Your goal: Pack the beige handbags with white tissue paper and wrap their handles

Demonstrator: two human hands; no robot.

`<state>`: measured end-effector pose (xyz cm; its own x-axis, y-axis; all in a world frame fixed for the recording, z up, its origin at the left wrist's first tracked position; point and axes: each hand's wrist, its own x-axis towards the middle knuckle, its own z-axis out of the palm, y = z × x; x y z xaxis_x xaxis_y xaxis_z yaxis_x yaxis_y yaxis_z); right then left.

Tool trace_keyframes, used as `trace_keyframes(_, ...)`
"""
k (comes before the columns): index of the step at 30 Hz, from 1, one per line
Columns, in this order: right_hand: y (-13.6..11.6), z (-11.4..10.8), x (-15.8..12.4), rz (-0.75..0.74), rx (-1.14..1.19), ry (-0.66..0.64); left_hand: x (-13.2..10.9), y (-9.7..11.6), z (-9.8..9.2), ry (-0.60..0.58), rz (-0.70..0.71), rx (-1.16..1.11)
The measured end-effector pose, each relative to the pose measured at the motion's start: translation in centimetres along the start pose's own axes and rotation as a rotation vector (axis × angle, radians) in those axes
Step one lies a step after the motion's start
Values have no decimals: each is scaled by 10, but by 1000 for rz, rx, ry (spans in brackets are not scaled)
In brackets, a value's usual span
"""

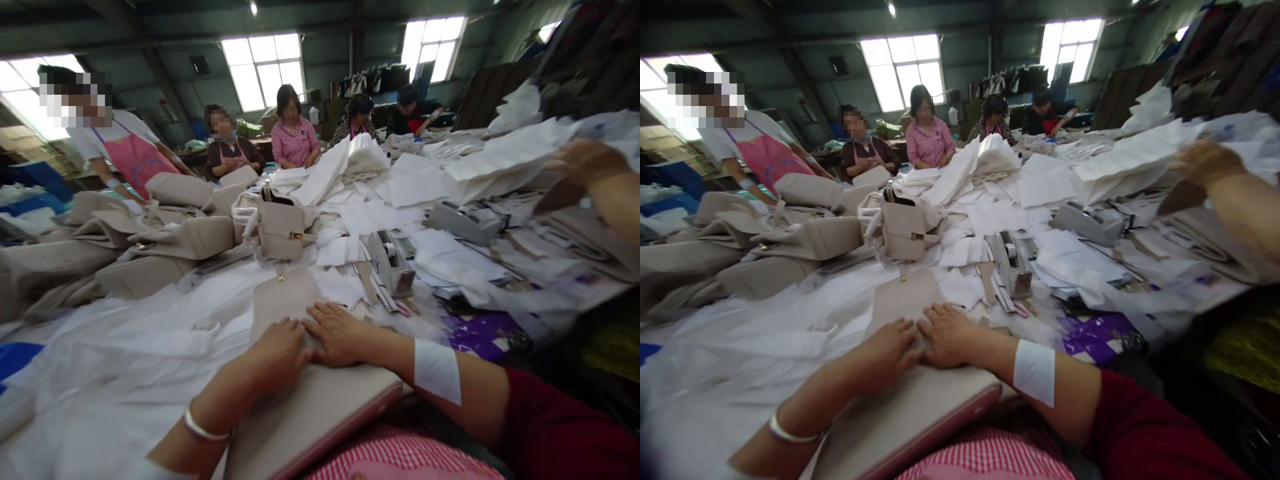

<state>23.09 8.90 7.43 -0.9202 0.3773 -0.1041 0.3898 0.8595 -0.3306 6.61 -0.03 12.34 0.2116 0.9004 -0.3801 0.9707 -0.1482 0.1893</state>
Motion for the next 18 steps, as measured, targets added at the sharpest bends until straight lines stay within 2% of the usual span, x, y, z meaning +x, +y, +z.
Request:
trace_keyframes(4, 2, 8, 0, 1, -4, 10, -8, 11, 20, -8, -50, -95)
trace_keyframes(8, 5, 11, 2, -19, -25, 0, -13, 8, 39, 2, -80, -89)
trace_keyframes(15, 14, -8, 17, 3, -88, -1, -15, 5, 43, 36, -60, -108)
trace_keyframes(18, 21, -20, 34, -81, -97, -74, -16, 4, 45, 51, -51, -117)
